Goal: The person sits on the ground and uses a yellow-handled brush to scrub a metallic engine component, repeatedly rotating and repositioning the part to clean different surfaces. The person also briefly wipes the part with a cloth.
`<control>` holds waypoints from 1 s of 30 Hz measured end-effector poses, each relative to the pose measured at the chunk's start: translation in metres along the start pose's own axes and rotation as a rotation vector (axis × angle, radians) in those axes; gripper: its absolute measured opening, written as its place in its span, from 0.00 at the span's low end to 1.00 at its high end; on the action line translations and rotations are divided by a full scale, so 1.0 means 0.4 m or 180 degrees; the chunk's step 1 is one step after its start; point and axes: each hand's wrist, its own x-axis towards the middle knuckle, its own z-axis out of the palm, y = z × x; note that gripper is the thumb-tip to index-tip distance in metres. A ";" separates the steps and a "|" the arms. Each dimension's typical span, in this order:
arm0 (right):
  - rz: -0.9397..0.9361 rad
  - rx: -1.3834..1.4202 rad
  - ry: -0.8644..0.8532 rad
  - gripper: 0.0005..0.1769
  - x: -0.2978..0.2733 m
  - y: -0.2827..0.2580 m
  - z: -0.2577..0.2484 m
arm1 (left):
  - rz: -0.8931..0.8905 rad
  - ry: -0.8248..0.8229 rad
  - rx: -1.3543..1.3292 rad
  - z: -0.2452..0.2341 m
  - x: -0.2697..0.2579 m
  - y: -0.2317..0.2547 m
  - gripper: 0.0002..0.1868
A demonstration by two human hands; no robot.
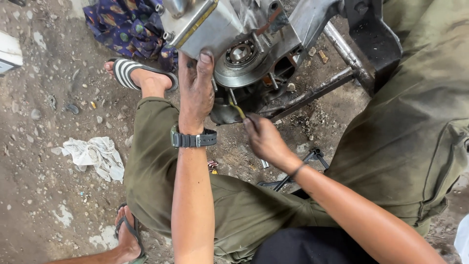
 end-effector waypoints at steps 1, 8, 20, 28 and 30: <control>-0.0415 0.0218 -0.0012 0.17 0.026 0.020 0.043 | -0.0007 0.0014 0.0025 0.000 0.000 0.006 0.38; -0.0174 0.1153 0.0272 0.16 -0.077 -0.010 -0.045 | 0.0746 -0.0253 0.1278 -0.032 0.003 -0.078 0.19; 0.0515 -0.0167 -0.0065 0.23 0.000 -0.002 0.013 | -0.0105 -0.0040 -0.0228 -0.012 0.005 -0.001 0.41; -0.1010 -0.1824 -0.0018 0.10 -0.007 -0.005 0.005 | -0.0014 -0.0129 -0.0186 -0.012 -0.002 0.005 0.39; -0.0332 -0.3127 -0.0347 0.22 -0.009 -0.007 -0.024 | -0.0009 -0.0117 -0.0138 -0.009 0.002 0.009 0.40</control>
